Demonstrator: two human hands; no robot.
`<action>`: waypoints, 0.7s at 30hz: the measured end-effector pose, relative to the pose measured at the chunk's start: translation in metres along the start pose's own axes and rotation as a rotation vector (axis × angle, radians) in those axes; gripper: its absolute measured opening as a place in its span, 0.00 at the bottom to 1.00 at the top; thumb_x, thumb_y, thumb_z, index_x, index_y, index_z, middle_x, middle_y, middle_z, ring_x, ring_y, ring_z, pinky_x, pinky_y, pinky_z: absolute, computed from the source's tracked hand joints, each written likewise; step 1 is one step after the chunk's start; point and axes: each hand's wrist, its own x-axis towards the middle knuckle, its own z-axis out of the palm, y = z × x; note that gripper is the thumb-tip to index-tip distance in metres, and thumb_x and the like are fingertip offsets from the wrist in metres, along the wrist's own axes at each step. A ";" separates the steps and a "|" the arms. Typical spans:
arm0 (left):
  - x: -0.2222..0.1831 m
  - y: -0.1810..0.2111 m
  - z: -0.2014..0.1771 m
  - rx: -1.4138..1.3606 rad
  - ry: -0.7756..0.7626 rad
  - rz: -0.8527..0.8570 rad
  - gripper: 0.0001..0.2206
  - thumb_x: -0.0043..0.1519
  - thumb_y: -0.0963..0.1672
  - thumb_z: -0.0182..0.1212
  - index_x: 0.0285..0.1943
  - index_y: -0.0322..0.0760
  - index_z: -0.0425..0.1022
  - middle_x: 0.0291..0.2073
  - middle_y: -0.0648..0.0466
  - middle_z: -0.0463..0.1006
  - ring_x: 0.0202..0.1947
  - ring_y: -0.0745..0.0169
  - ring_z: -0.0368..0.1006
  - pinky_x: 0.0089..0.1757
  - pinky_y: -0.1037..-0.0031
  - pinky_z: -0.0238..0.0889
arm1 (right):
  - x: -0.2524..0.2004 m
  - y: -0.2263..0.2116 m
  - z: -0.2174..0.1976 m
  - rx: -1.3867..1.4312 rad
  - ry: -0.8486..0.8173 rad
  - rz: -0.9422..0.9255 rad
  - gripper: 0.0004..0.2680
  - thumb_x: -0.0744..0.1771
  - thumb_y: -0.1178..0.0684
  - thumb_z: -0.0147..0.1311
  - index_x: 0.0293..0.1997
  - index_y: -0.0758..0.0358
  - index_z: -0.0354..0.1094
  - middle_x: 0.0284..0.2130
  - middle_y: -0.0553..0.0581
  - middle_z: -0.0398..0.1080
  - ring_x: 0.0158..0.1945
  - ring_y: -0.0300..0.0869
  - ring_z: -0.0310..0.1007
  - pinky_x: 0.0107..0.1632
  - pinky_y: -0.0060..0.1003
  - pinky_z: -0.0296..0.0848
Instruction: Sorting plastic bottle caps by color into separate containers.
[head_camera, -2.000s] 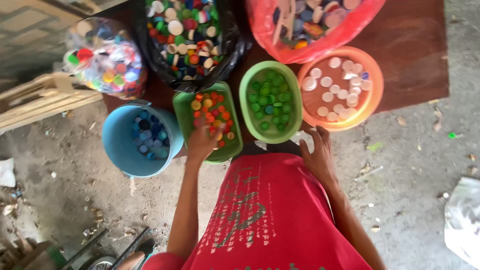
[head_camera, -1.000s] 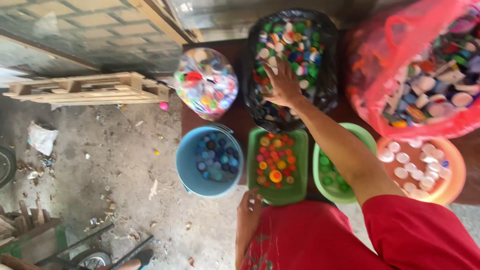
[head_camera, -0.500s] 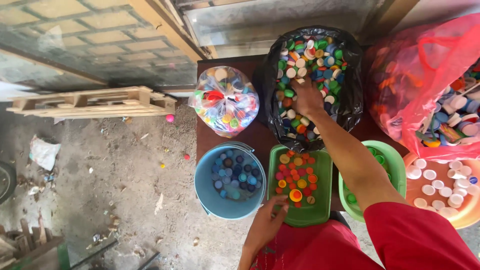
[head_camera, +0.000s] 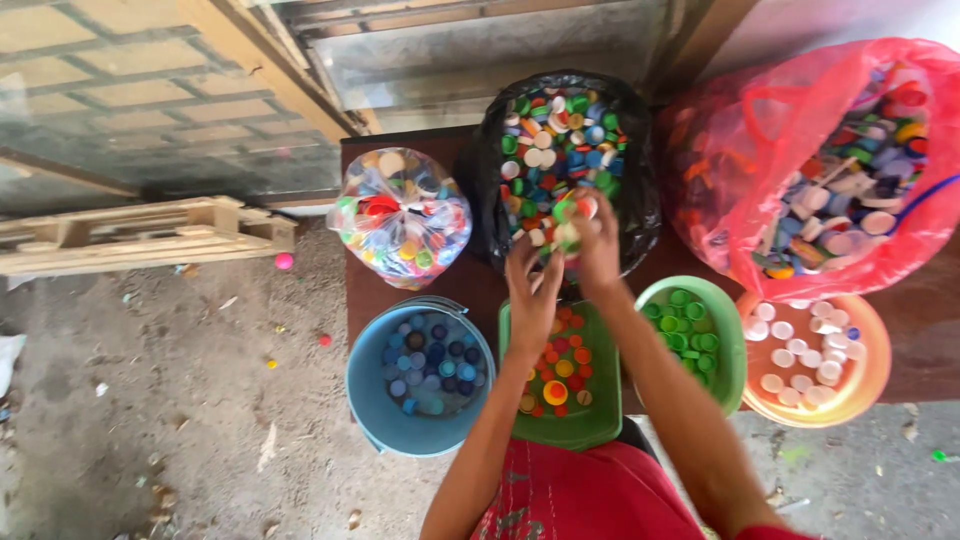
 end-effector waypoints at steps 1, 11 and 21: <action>0.014 -0.001 0.009 -0.007 -0.011 -0.001 0.25 0.68 0.46 0.60 0.71 0.36 0.58 0.64 0.47 0.64 0.64 0.63 0.66 0.58 0.72 0.66 | -0.007 0.004 0.000 -0.003 0.010 -0.009 0.13 0.64 0.53 0.56 0.54 0.53 0.66 0.36 0.54 0.66 0.34 0.41 0.68 0.31 0.39 0.69; 0.065 -0.050 0.039 -0.758 -0.180 -0.176 0.22 0.77 0.50 0.49 0.64 0.24 0.72 0.57 0.46 0.78 0.58 0.53 0.71 0.60 0.67 0.62 | -0.048 -0.010 0.015 -0.707 0.061 -0.698 0.10 0.75 0.53 0.41 0.53 0.66 0.69 0.55 0.64 0.62 0.58 0.54 0.65 0.61 0.44 0.65; 0.066 -0.065 0.025 -1.223 -0.156 -0.503 0.22 0.71 0.53 0.52 0.62 0.33 0.71 0.53 0.52 0.76 0.54 0.61 0.72 0.56 0.72 0.64 | -0.050 -0.026 0.039 -0.928 0.071 -0.848 0.12 0.73 0.56 0.42 0.62 0.64 0.70 0.55 0.62 0.71 0.57 0.56 0.68 0.61 0.50 0.67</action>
